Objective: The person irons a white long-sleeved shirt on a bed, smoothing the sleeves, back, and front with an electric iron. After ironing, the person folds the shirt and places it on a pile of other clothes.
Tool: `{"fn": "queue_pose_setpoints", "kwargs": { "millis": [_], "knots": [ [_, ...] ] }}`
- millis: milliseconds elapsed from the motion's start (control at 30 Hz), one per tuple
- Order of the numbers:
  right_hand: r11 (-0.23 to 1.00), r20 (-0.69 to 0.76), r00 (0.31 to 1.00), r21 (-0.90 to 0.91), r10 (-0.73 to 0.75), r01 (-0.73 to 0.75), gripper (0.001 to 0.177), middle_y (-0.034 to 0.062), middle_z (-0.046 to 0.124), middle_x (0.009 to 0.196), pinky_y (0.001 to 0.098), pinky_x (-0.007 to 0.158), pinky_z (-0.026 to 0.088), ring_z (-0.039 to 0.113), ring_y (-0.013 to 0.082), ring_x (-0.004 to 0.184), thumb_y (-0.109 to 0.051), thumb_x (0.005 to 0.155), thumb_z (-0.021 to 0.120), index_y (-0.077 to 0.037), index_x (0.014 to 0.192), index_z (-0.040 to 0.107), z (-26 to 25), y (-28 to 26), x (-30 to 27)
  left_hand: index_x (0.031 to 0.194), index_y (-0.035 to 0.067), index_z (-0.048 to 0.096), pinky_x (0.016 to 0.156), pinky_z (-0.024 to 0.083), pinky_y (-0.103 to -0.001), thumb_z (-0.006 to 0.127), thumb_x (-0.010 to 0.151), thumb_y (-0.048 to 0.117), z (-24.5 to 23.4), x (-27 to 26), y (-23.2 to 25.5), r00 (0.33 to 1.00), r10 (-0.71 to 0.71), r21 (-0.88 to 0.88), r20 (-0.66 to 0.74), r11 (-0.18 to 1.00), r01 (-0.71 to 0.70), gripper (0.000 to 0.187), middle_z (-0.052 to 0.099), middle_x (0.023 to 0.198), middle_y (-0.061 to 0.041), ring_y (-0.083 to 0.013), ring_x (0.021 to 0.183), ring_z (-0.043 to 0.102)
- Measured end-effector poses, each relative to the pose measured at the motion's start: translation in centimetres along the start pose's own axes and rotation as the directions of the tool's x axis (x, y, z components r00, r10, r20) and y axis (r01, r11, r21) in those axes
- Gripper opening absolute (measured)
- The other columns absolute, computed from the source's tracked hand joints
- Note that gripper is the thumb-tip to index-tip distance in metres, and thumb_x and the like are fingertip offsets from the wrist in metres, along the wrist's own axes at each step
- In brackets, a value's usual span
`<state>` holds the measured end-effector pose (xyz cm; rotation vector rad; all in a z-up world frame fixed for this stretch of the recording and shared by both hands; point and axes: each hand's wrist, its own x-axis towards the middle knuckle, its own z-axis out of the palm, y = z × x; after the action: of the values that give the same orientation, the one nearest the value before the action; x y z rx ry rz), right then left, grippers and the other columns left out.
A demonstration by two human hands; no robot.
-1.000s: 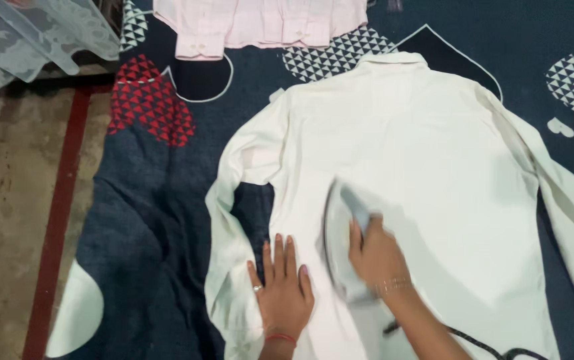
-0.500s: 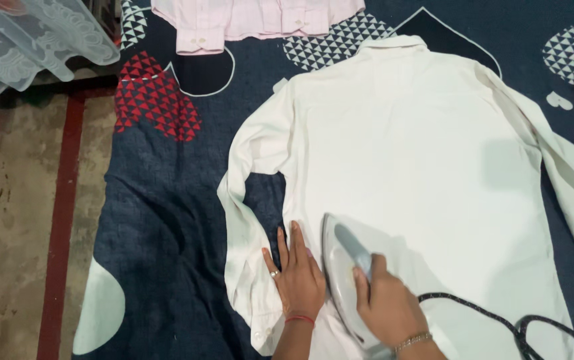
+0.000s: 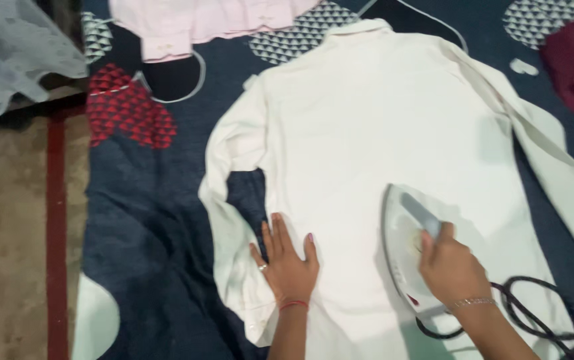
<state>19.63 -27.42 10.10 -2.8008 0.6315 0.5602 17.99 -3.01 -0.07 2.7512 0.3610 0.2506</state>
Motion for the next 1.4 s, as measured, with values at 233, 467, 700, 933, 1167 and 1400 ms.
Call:
{"fn": "queue_pose_setpoints", "kwargs": {
  "millis": [233, 467, 700, 933, 1167, 1400],
  "knots": [
    [0.998, -0.213, 0.977, 0.052, -0.017, 0.028, 0.046, 0.0375, 0.069, 0.094, 0.0618, 0.082, 0.054, 0.068, 0.0561, 0.091, -0.04, 0.107, 0.043, 0.003, 0.123, 0.051, -2.9, 3.2, 9.3, 0.156, 0.014, 0.033, 0.12, 0.014, -0.06, 0.056, 0.088, 0.062, 0.0, -0.1, 0.4, 0.996, -0.023, 0.099, 0.089, 0.995, 0.014, 0.086, 0.037, 0.161, -0.005, -0.0264, 0.15, 0.029],
    [0.994, -0.158, 0.982, 0.037, -0.098, 0.105, 0.048, 0.0347, 0.07, 0.09, 0.0605, 0.079, 0.055, 0.069, 0.053, 0.085, -0.041, 0.106, 0.043, 0.003, 0.124, 0.05, -3.1, 8.3, 8.0, 0.158, 0.015, 0.027, 0.119, 0.009, -0.057, 0.048, 0.089, 0.07, -0.3, -0.3, 0.4, 0.991, -0.027, 0.186, 0.134, 0.983, 0.002, 0.09, 0.031, 0.163, -0.004, -0.0287, 0.152, 0.02],
    [0.998, -0.094, 0.993, 0.022, 0.067, -0.065, 0.051, 0.0331, 0.072, 0.09, 0.0596, 0.08, 0.057, 0.072, 0.0518, 0.087, -0.042, 0.102, 0.041, -0.001, 0.132, 0.046, -4.3, 17.2, 5.2, 0.157, 0.026, 0.027, 0.119, 0.006, -0.058, 0.049, 0.086, 0.027, 1.9, -2.3, 8.3, 0.974, 0.071, 0.617, 0.216, 0.763, -0.192, 0.074, 0.027, 0.165, -0.003, -0.0208, 0.152, 0.018],
    [0.988, -0.19, 0.98, 0.132, -0.054, 0.08, 0.05, 0.0361, 0.07, 0.098, 0.0594, 0.085, 0.055, 0.069, 0.0535, 0.093, -0.041, 0.105, 0.04, 0.004, 0.128, 0.046, -7.8, 15.1, 16.9, 0.159, 0.021, 0.026, 0.118, 0.008, -0.063, 0.045, 0.102, 0.042, 7.0, -9.4, 20.7, 0.893, 0.223, -0.074, 0.391, 0.975, -0.212, 0.064, 0.018, 0.166, -0.008, -0.031, 0.152, 0.014],
    [0.964, -0.105, 0.978, 0.179, -0.181, 0.197, 0.043, 0.033, 0.07, 0.09, 0.0607, 0.078, 0.055, 0.07, 0.052, 0.085, -0.038, 0.101, 0.046, 0.001, 0.119, 0.047, -5.9, 21.1, 10.2, 0.16, 0.027, 0.02, 0.117, 0.004, -0.064, 0.045, 0.099, 0.053, 6.0, -9.1, 22.3, 0.894, 0.176, 0.043, 0.412, 0.976, -0.212, 0.07, 0.013, 0.171, -0.008, -0.0315, 0.155, 0.007],
    [0.912, 0.095, 0.979, 0.388, -0.182, 0.132, 0.045, 0.0242, 0.071, 0.075, 0.0538, 0.066, 0.056, 0.07, 0.0412, 0.069, -0.043, 0.098, 0.056, -0.004, 0.121, 0.054, -6.6, 29.4, 5.7, 0.156, 0.022, 0.032, 0.118, 0.013, -0.062, 0.054, 0.094, 0.031, 6.9, -8.9, 27.1, 0.904, 0.017, 0.092, 0.427, 0.994, -0.062, 0.066, 0.026, 0.162, -0.007, -0.031, 0.151, 0.016]
  ]
}}
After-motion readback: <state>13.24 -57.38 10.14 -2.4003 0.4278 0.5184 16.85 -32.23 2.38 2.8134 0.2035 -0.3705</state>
